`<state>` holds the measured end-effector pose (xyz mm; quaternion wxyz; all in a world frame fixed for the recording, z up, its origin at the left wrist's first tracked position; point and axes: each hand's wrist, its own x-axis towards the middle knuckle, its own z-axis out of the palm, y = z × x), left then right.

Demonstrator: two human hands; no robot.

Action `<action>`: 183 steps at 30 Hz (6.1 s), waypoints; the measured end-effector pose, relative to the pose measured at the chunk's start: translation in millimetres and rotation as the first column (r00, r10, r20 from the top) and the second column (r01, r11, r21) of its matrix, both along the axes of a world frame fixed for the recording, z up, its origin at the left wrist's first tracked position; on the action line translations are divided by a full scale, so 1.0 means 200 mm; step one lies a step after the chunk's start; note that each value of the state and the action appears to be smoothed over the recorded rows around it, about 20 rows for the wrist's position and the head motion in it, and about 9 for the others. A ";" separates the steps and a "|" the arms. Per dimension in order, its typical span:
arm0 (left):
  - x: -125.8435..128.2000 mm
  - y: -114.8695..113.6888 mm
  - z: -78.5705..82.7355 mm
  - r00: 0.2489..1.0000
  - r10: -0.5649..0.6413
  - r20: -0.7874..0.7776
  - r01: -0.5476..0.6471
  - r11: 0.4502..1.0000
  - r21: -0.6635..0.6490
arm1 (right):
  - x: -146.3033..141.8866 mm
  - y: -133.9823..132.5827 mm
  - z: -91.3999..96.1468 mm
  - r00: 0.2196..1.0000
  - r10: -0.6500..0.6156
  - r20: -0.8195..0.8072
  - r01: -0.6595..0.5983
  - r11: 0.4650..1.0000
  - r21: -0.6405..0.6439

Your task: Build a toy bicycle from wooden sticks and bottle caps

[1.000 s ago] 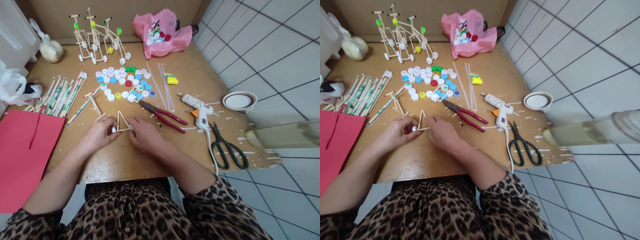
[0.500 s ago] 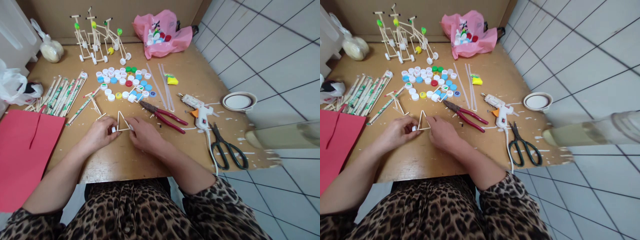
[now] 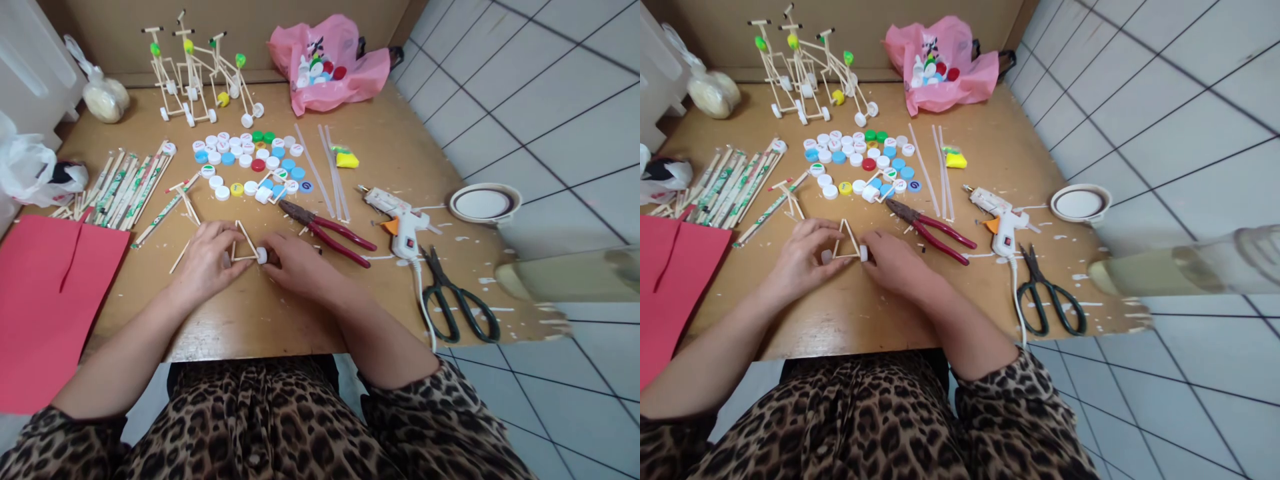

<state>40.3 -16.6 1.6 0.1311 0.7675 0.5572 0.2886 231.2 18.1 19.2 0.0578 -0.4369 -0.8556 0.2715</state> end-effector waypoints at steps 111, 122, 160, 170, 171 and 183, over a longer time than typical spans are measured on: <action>-0.07 -0.01 0.02 0.997 -0.023 0.075 0.038 0.977 -0.212 | -0.02 -0.01 0.02 0.996 0.000 0.093 -0.002 1.000 0.024; -0.06 -0.01 0.02 0.998 -0.007 0.065 0.019 0.980 -0.196 | -0.02 0.00 0.02 0.997 -0.001 0.082 -0.001 1.000 0.021; -0.02 -0.01 0.03 0.996 0.058 -0.065 -0.074 0.958 -0.277 | -0.03 0.00 0.02 0.995 -0.011 0.094 0.008 1.000 0.023; -0.02 0.00 0.02 0.996 0.047 -0.077 -0.066 0.962 -0.266 | -0.03 0.00 0.02 0.997 -0.013 0.078 0.011 1.000 0.028; -0.02 0.00 0.02 0.996 0.043 -0.077 -0.062 0.963 -0.263 | -0.03 0.00 0.02 0.997 -0.014 0.075 0.012 0.999 0.030; -0.03 0.00 0.02 0.997 0.026 -0.068 -0.042 0.968 -0.247 | -0.03 -0.01 0.02 0.996 -0.014 0.085 0.011 1.000 0.027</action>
